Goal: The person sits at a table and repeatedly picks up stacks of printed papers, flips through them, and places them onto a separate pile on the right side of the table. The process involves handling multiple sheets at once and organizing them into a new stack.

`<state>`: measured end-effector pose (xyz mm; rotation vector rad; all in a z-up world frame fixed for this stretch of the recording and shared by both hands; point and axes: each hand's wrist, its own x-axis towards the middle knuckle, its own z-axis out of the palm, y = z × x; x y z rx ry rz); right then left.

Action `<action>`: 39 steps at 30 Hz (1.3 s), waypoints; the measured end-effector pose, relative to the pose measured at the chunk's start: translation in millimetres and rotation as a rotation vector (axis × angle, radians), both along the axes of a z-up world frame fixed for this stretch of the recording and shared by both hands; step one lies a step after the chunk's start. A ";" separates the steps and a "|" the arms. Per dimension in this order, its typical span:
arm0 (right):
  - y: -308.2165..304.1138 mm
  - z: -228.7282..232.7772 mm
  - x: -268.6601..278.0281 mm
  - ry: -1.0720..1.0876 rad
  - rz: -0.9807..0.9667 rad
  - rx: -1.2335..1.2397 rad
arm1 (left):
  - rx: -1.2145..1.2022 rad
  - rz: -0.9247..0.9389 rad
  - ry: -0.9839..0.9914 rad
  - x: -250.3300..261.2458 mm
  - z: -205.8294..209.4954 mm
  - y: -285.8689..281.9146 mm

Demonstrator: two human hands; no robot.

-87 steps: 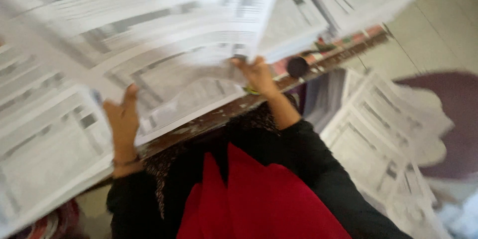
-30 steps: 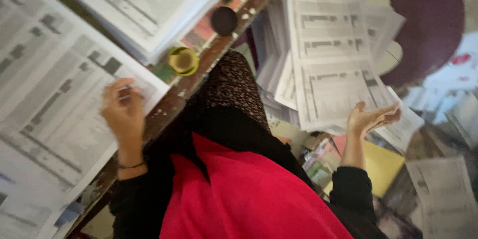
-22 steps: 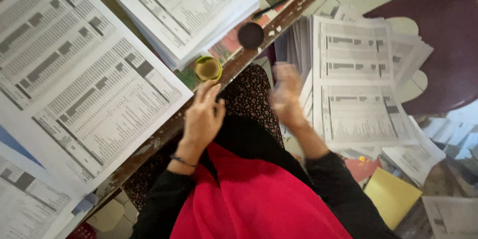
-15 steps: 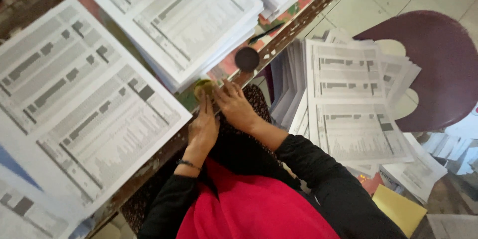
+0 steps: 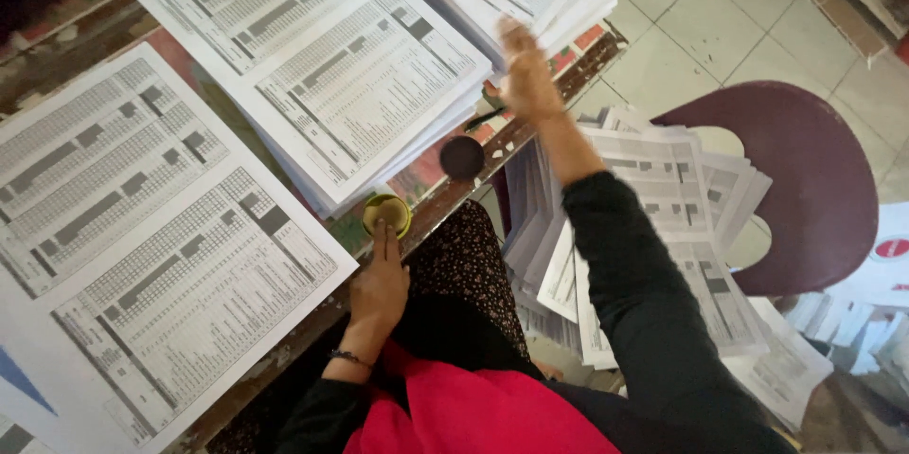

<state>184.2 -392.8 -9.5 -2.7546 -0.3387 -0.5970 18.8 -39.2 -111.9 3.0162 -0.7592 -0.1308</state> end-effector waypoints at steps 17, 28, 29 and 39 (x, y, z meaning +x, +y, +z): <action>-1.4 62.4 -11.1 -0.566 0.190 0.189 | -0.160 0.066 -0.225 85.4 71.2 23.4; 155.4 27.3 -60.5 -0.308 0.459 -0.022 | -0.505 0.081 -0.545 69.1 65.5 20.4; 173.9 34.2 -76.5 -0.157 0.507 -0.060 | -0.577 0.077 -0.559 63.1 68.2 22.7; 216.6 71.0 -53.8 -0.475 0.314 0.260 | -0.159 0.511 -0.250 -81.2 96.6 188.5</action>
